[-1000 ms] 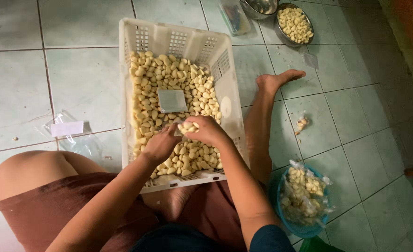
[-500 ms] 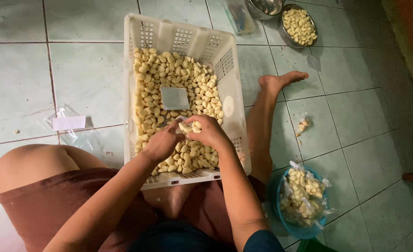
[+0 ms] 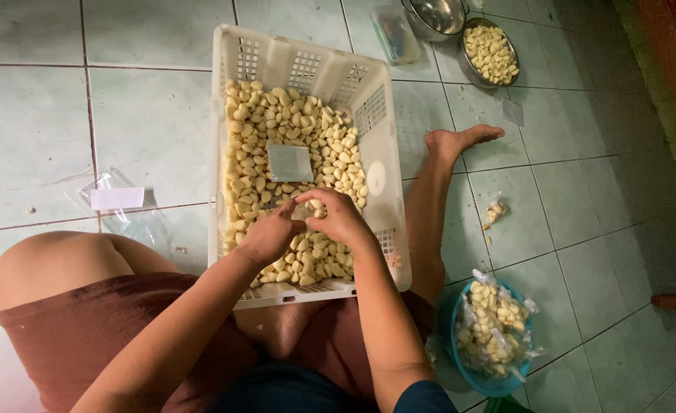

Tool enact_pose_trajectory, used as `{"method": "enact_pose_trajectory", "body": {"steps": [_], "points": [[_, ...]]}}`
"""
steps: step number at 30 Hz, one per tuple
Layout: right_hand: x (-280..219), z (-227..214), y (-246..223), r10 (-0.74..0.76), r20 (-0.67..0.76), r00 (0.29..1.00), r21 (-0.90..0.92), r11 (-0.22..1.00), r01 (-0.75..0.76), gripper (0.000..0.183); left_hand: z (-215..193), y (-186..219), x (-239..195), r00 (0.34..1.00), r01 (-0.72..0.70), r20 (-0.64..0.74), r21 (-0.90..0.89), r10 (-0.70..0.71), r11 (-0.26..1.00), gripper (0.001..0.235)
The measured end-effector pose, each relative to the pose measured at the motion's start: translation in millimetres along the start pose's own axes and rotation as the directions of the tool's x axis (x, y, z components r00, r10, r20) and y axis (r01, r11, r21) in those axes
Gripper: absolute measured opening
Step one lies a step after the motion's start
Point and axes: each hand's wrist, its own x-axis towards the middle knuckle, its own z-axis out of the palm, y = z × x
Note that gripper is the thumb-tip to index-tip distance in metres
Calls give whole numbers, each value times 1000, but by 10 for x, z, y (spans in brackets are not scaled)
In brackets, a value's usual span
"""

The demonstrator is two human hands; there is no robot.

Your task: The person puts peeled garlic cloves into small plastic bags by hand while sitting on the floor, handling one bag at a time.

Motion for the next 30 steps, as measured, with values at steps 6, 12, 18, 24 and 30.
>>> {"method": "enact_pose_trajectory", "body": {"steps": [6,12,18,24,30], "points": [[-19,33,24,24,-53,998,166,986,-15,41,-77,53,14,999,7,-32,-11,-7,1000,15],[309,185,770,148,-97,984,-110,981,-158,28,-285,178,19,988,125,-84,-43,-128,991,15],[329,537,532,213,347,913,-553,833,16,116,-514,302,14,963,154,-218,-51,-161,987,17],[245,878,673,249,397,883,-686,720,105,124,-372,139,5,958,158,-237,-29,-161,987,14],[250,975,942,269,387,882,-487,872,-52,91,-248,63,41,958,87,-274,-15,-87,996,14]]}}
